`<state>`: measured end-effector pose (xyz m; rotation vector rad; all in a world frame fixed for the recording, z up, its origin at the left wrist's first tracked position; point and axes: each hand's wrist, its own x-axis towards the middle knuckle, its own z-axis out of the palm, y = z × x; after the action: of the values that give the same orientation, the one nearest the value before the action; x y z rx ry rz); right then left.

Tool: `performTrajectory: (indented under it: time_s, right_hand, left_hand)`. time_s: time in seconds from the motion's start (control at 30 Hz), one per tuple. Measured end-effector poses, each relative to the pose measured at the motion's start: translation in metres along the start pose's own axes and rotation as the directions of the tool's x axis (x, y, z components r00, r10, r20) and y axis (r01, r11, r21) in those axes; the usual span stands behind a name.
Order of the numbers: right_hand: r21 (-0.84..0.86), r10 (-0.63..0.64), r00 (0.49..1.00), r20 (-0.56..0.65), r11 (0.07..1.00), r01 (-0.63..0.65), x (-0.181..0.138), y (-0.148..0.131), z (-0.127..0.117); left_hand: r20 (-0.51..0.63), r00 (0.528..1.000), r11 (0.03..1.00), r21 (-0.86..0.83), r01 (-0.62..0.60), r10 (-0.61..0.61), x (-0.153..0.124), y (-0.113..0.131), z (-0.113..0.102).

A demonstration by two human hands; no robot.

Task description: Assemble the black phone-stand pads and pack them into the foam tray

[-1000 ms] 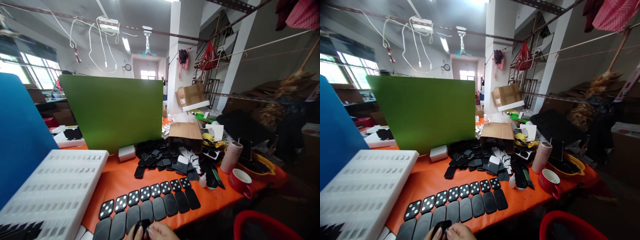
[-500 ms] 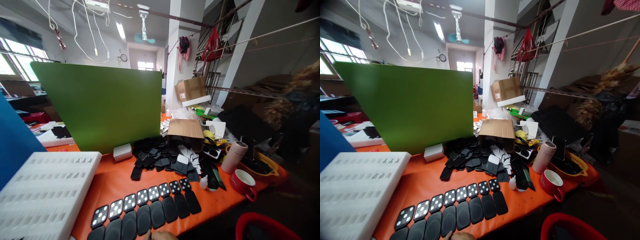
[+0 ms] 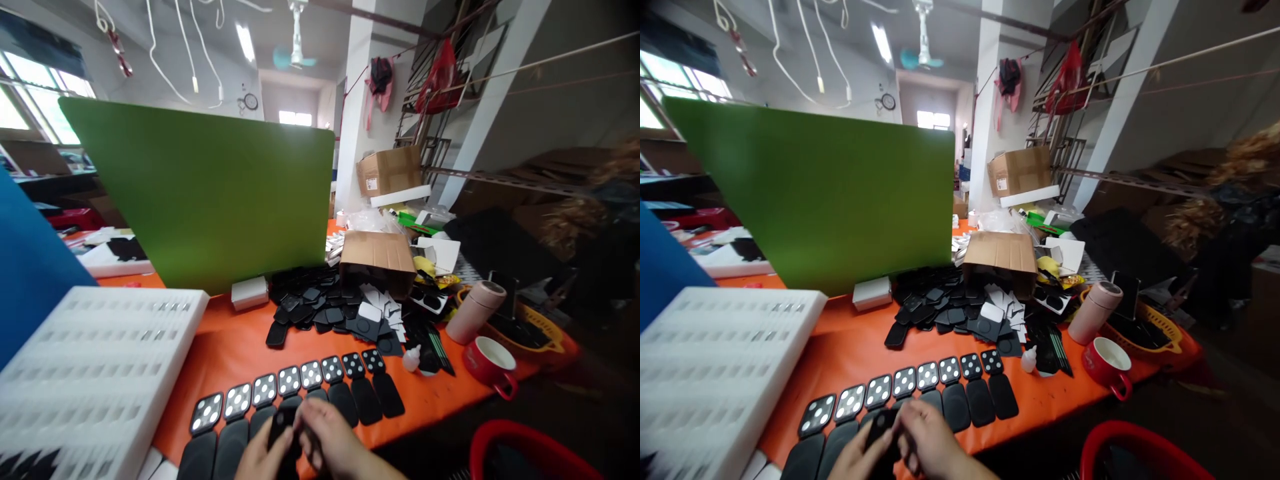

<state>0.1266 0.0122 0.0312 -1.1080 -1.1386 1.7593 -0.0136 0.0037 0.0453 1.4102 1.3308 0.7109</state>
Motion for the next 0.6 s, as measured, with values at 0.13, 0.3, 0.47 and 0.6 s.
performTrajectory:
  time_s: [0.13,0.3,0.47,0.6]
  right_hand:
    - [0.014,0.003,0.999,-0.036,1.0,-0.002,-0.005,-0.021,-0.001]
    - [-0.283,-0.104,0.994,-0.02,0.954,0.094,-0.012,-0.035,-0.001]
    - [-0.386,-0.052,0.998,0.042,0.92,0.064,-0.018,-0.04,-0.002]
    - [-0.032,0.232,0.961,0.147,0.973,-0.23,-0.022,-0.027,-0.006]
  left_hand:
    - [-0.052,0.997,0.962,-0.272,0.032,-0.048,0.004,0.011,-0.012]
    - [-0.152,0.988,0.994,-0.106,-0.028,0.012,-0.006,0.019,-0.012]
    - [-0.067,0.971,0.953,0.22,-0.209,0.228,-0.021,0.015,-0.011]
    - [0.04,0.946,0.88,0.355,-0.316,0.323,-0.029,0.002,-0.013]
